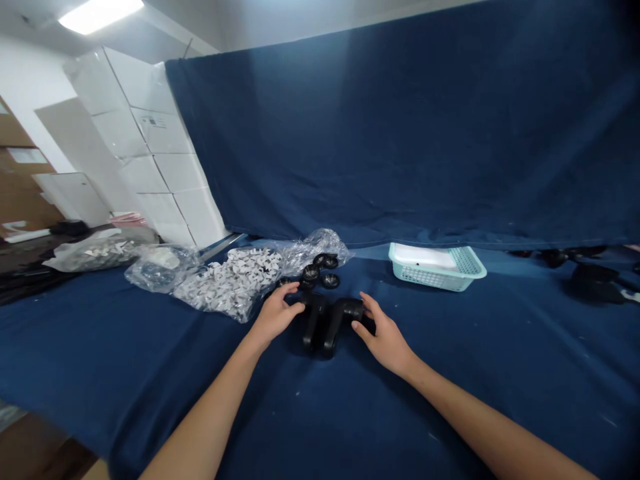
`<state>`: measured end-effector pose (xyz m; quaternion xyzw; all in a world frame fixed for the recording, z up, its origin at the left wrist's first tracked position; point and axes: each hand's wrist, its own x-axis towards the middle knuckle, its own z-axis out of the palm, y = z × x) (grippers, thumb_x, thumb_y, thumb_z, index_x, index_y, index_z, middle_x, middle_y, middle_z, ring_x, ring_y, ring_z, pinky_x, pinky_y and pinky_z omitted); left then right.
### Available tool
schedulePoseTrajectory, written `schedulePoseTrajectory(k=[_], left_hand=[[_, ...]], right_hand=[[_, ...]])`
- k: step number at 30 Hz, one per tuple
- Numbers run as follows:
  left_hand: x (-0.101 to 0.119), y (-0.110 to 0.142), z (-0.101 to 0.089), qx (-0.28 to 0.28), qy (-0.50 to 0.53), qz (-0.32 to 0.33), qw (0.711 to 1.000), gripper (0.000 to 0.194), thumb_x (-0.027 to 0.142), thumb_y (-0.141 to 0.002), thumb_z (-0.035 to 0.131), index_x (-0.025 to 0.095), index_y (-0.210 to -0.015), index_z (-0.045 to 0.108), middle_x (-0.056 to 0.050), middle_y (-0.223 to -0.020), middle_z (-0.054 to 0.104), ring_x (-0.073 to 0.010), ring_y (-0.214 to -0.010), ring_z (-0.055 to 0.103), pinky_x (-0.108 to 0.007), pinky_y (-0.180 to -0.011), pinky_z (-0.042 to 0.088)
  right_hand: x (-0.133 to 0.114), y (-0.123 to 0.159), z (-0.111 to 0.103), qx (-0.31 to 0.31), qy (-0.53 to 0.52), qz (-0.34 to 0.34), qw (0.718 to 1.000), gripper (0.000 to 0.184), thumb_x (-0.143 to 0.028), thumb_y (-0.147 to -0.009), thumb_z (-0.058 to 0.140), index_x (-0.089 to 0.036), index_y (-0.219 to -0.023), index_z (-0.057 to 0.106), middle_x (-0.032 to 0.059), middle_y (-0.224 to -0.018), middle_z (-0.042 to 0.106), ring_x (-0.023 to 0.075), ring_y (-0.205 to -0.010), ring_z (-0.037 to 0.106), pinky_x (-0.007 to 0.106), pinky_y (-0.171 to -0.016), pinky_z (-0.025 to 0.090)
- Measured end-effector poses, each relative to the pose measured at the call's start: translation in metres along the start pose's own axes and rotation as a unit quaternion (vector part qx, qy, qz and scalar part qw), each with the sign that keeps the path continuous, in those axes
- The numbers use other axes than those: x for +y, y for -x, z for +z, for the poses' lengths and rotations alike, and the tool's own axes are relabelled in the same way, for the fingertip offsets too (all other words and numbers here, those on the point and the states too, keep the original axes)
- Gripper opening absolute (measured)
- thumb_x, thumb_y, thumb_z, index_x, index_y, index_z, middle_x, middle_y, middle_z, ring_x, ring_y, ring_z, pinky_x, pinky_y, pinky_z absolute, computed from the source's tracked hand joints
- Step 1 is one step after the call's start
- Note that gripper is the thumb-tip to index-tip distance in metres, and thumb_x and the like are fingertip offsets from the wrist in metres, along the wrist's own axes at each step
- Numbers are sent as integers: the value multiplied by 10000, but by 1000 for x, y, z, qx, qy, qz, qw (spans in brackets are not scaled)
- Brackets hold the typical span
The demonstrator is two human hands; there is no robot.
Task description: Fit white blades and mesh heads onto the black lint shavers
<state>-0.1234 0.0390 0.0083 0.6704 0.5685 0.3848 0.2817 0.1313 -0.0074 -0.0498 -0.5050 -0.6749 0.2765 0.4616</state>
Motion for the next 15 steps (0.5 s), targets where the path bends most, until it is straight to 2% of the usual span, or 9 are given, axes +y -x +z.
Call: schedulePoseTrajectory(k=[3, 6, 8, 10, 12, 15], left_hand=[[11, 6, -6, 25, -29, 20, 999, 389, 440, -754, 610, 211, -1065, 655, -26, -865, 657, -133, -581, 517, -281, -629, 420], [27, 18, -13, -33, -124, 62, 990, 374, 523, -761, 616, 249, -1005, 692, 11, -620, 601, -163, -563, 536, -255, -561, 340], [36, 28, -17, -85, -167, 75, 979, 464, 548, -715, 663, 278, -1092, 684, 14, -602, 620, -173, -535, 545, -247, -531, 300], [43, 37, -18, -117, -161, 78, 977, 617, 540, -628, 737, 296, -1187, 649, 20, -583, 627, -178, -497, 537, -241, -515, 281], [46, 43, -14, -125, -146, 87, 978, 741, 520, -539, 793, 304, -1228, 626, 23, -554, 618, -186, -474, 526, -238, -517, 282], [46, 47, -2, -105, -148, 103, 978, 832, 532, -458, 826, 314, -1235, 623, 5, -560, 628, -215, -500, 545, -252, -557, 321]], right_hand=[[0, -1, 0, -2, 10, 6, 1000, 613, -337, -864, 566, -284, -1434, 346, 80, -1369, 543, 246, -1203, 569, 464, -1037, 435], [1, -2, 0, -5, 23, -2, 1000, 566, -338, -866, 560, -284, -1404, 393, 66, -1362, 544, 245, -1224, 546, 461, -1053, 421], [1, -2, 0, 3, 27, -12, 1000, 539, -328, -859, 570, -287, -1377, 425, 60, -1337, 556, 242, -1211, 549, 455, -1050, 423], [1, -3, 0, 12, 28, -20, 999, 522, -317, -845, 589, -285, -1346, 448, 59, -1298, 570, 237, -1164, 573, 445, -1030, 441], [1, -3, 0, 16, 28, -26, 999, 509, -305, -828, 608, -279, -1316, 464, 60, -1264, 577, 232, -1120, 591, 434, -1011, 455], [0, -4, 0, 16, 26, -25, 999, 505, -287, -813, 620, -283, -1294, 466, 56, -1246, 576, 229, -1097, 595, 430, -1000, 460]])
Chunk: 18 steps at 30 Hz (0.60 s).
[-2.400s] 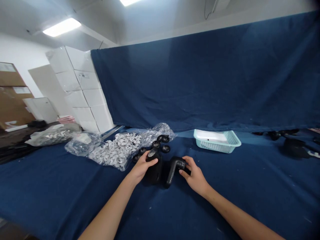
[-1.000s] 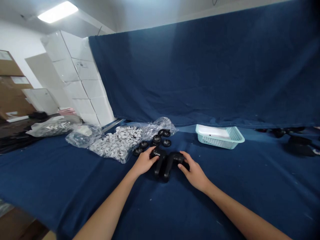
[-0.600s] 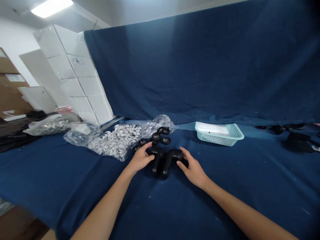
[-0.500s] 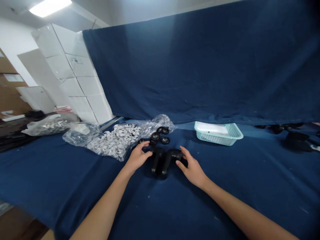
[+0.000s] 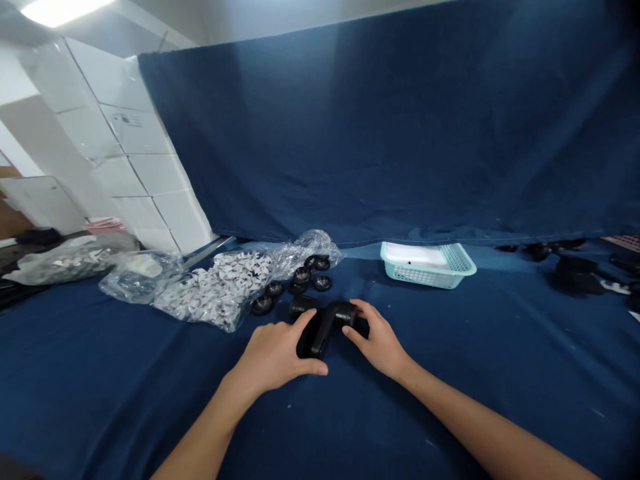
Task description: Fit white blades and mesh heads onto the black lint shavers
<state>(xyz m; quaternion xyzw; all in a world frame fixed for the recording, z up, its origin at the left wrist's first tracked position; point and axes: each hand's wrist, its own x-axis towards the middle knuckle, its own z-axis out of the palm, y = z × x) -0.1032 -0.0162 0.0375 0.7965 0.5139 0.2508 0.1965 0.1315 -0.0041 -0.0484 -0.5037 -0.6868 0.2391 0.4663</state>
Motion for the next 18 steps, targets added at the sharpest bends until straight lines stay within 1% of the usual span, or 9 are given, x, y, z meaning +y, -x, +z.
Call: schedulePoseTrajectory(k=[3, 6, 8, 10, 13, 18], left_hand=[[2, -3, 12, 1, -43, -7, 999, 912, 615, -456, 807, 305, -1286, 588, -44, -632, 673, -283, -587, 605, -295, -615, 368], [3, -5, 20, -20, -89, -13, 996, 982, 700, -498, 752, 298, -1362, 513, -113, -890, 722, -349, -709, 645, -333, -647, 394], [3, -5, 23, -23, -99, -11, 995, 972, 713, -533, 726, 300, -1380, 489, -134, -1032, 703, -357, -735, 651, -345, -654, 406], [3, -4, 24, -16, -102, -5, 995, 904, 696, -577, 710, 306, -1366, 504, -130, -1032, 697, -338, -708, 651, -350, -657, 414], [2, -3, 26, -9, -109, 9, 994, 797, 651, -629, 696, 315, -1333, 537, -108, -944, 700, -316, -666, 647, -353, -656, 419], [-1, -2, 30, -4, -105, 15, 994, 746, 573, -649, 700, 304, -1326, 536, -101, -870, 697, -309, -633, 640, -373, -666, 425]], right_hand=[[1, 0, 0, -1, -4, 3, 1000, 514, -278, -805, 626, -286, -1291, 460, 54, -1245, 573, 229, -1096, 594, 428, -996, 462], [2, 0, 1, -2, -9, 7, 1000, 520, -274, -799, 632, -273, -1290, 460, 58, -1243, 573, 227, -1095, 594, 417, -991, 466], [2, -1, 1, -2, -12, 8, 1000, 522, -276, -800, 633, -263, -1291, 459, 62, -1240, 575, 226, -1090, 596, 414, -987, 467], [2, -1, 1, -3, -14, 8, 1000, 515, -279, -804, 629, -261, -1290, 461, 62, -1236, 577, 225, -1087, 596, 415, -987, 466], [1, 0, 1, -2, -18, 6, 1000, 508, -274, -805, 625, -271, -1287, 466, 57, -1234, 582, 227, -1089, 595, 422, -988, 463], [-2, 0, 1, 3, -24, 6, 1000, 508, -260, -792, 632, -275, -1277, 483, 52, -1221, 593, 230, -1092, 595, 422, -992, 460]])
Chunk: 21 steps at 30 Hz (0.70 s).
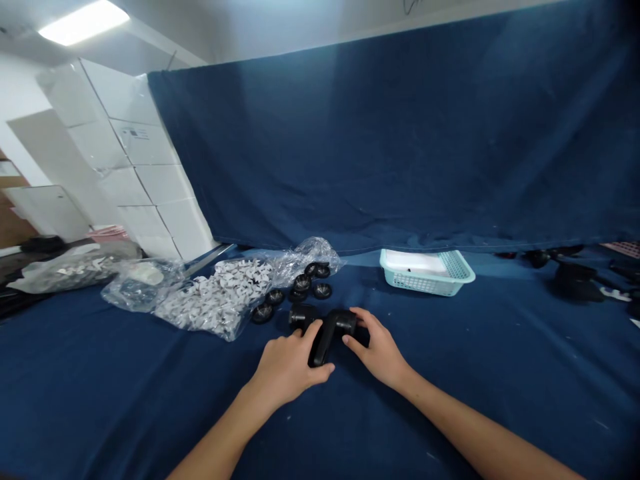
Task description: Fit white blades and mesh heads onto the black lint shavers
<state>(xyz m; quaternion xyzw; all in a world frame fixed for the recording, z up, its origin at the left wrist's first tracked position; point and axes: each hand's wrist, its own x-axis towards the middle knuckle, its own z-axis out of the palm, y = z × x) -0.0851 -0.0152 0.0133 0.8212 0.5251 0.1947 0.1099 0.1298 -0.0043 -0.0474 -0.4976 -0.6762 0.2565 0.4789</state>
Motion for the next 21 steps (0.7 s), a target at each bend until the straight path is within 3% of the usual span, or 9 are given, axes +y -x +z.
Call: schedulePoseTrajectory(k=[3, 8, 14, 18, 21], left_hand=[[4, 0, -2, -10, -18, -9, 1000, 724, 531, -674, 673, 296, -1341, 514, -111, -887, 698, -313, -659, 650, -386, -684, 439], [14, 1, -12, -76, -125, -20, 989, 709, 515, -779, 520, 301, -1435, 355, -96, -1050, 687, -329, -801, 675, -399, -698, 474], [17, 1, -8, -84, -131, -72, 985, 959, 579, -777, 492, 213, -1526, 19, -129, -1164, 655, -344, -885, 669, -417, -723, 490], [22, 0, -4, -89, -140, -107, 980, 1079, 641, -706, 557, 191, -1526, 20, -174, -1265, 580, -381, -961, 645, -433, -761, 492], [25, 0, -1, -75, -141, -109, 981, 1043, 625, -723, 562, 242, -1524, 14, -167, -1291, 550, -376, -966, 647, -423, -766, 493]], right_hand=[[-1, 0, -1, 7, -3, 6, 1000, 503, -265, -779, 645, -272, -1260, 500, 50, -1207, 603, 229, -1068, 609, 412, -973, 475], [-2, 0, -2, 18, -8, 20, 1000, 483, -274, -758, 670, -249, -1214, 514, 51, -1156, 623, 224, -996, 643, 402, -925, 504], [0, -1, -1, 26, -12, 23, 999, 483, -268, -742, 684, -248, -1195, 516, 57, -1149, 619, 226, -983, 643, 416, -923, 501], [0, -1, -1, 27, -18, 23, 999, 491, -265, -737, 685, -255, -1199, 516, 53, -1141, 624, 226, -980, 646, 414, -920, 504], [0, -1, -1, 29, -21, 22, 999, 488, -266, -737, 681, -249, -1198, 518, 53, -1136, 628, 225, -972, 652, 406, -913, 508]])
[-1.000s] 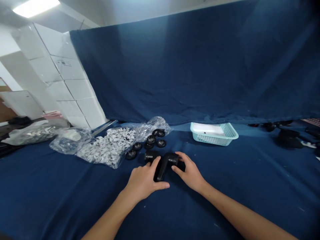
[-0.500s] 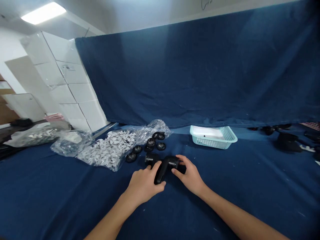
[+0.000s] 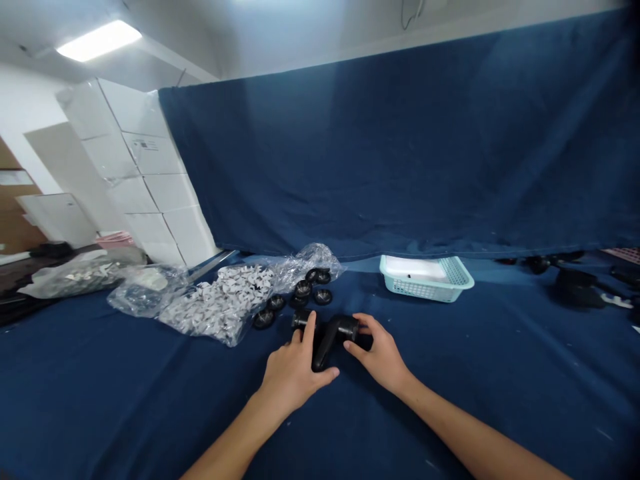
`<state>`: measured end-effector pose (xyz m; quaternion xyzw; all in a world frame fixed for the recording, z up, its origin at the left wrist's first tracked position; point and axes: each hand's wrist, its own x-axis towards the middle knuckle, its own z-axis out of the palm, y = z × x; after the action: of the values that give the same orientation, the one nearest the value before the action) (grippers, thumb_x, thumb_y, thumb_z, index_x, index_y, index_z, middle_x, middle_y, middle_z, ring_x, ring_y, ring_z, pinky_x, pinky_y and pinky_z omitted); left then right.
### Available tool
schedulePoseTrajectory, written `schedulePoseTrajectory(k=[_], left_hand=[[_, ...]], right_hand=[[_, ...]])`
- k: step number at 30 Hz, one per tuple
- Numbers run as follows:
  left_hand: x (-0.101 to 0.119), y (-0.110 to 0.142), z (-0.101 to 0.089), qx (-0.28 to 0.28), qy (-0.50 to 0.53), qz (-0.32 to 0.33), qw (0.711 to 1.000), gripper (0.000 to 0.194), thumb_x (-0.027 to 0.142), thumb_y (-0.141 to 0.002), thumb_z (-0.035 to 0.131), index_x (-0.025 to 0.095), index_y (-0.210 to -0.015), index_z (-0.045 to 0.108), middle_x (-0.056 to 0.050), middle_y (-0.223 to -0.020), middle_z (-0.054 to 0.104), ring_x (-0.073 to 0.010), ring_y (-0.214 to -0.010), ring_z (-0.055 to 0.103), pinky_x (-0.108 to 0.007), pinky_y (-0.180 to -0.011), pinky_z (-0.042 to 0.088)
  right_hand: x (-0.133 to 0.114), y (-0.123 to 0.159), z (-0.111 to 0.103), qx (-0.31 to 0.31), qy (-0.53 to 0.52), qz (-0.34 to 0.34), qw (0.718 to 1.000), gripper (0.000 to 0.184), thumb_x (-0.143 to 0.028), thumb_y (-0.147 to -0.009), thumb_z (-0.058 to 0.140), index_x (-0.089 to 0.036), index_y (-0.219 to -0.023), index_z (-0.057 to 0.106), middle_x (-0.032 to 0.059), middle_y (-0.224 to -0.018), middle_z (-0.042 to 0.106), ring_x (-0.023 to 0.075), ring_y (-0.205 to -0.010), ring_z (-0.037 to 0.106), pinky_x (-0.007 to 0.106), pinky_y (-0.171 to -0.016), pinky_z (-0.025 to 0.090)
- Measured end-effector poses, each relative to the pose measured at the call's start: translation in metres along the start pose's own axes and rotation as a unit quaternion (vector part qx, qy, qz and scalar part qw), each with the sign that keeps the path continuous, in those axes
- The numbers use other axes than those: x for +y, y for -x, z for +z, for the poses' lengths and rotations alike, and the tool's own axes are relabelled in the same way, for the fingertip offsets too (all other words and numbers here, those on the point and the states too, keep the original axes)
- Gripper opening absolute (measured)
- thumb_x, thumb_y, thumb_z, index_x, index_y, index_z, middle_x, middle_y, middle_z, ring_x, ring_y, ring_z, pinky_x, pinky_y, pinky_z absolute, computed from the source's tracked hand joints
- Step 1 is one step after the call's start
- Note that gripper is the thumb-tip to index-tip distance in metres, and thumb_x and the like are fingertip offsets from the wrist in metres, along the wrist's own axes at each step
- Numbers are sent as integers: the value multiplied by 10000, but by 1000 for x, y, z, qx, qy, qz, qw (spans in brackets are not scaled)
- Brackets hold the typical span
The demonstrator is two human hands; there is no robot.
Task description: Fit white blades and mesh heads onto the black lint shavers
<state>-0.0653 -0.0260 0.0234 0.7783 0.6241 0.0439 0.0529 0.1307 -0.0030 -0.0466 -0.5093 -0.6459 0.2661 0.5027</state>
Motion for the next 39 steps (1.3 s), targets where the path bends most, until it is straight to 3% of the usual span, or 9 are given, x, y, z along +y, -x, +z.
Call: schedulePoseTrajectory(k=[8, 17, 24, 28, 34, 39], left_hand=[[-1, -3, 7, 29, 30, -5, 999, 882, 548, -785, 524, 290, -1512, 96, -144, -1235, 551, -343, -903, 660, -399, -728, 490], [-7, -6, 10, 29, 104, -6, 994, 903, 535, -747, 575, 303, -1499, 134, -140, -1307, 496, -342, -974, 645, -403, -795, 487], [-4, -8, 9, 26, 108, -20, 994, 1029, 553, -655, 653, 313, -1499, 116, -130, -1276, 506, -367, -980, 639, -431, -800, 492], [-4, -6, 10, 29, 102, -19, 994, 945, 455, -705, 606, 304, -1498, 115, -141, -1297, 488, -357, -962, 645, -423, -799, 495], [-8, -6, 12, 36, 143, 17, 989, 869, 341, -739, 567, 262, -1497, 151, -175, -1328, 455, -326, -951, 650, -385, -812, 495], [-19, -13, 13, 34, 212, 37, 976, 874, 302, -739, 598, 273, -1499, 166, -145, -1295, 485, -302, -1052, 615, -365, -886, 469]], right_hand=[[4, -1, 0, -8, 7, -6, 1000, 503, -269, -760, 657, -255, -1237, 500, 64, -1202, 607, 227, -1006, 645, 403, -922, 505], [1, -1, -3, -34, 25, -6, 999, 528, -294, -803, 618, -294, -1310, 474, 35, -1197, 653, 237, -1070, 643, 427, -971, 480], [-3, 2, -6, -77, 81, -2, 994, 671, -320, -827, 586, -270, -1449, 336, 59, -1316, 597, 236, -1186, 581, 427, -1018, 449], [-3, 4, -5, -89, 91, 1, 992, 701, -346, -843, 567, -253, -1480, 289, 76, -1333, 586, 248, -1223, 551, 454, -1028, 435], [0, 5, -4, -75, 61, 20, 995, 709, -372, -830, 601, -285, -1473, 315, 71, -1273, 632, 272, -1187, 585, 493, -1004, 450], [8, 4, -2, -42, -29, 28, 998, 650, -373, -815, 646, -306, -1417, 413, 65, -1273, 637, 264, -1159, 611, 482, -1015, 442]])
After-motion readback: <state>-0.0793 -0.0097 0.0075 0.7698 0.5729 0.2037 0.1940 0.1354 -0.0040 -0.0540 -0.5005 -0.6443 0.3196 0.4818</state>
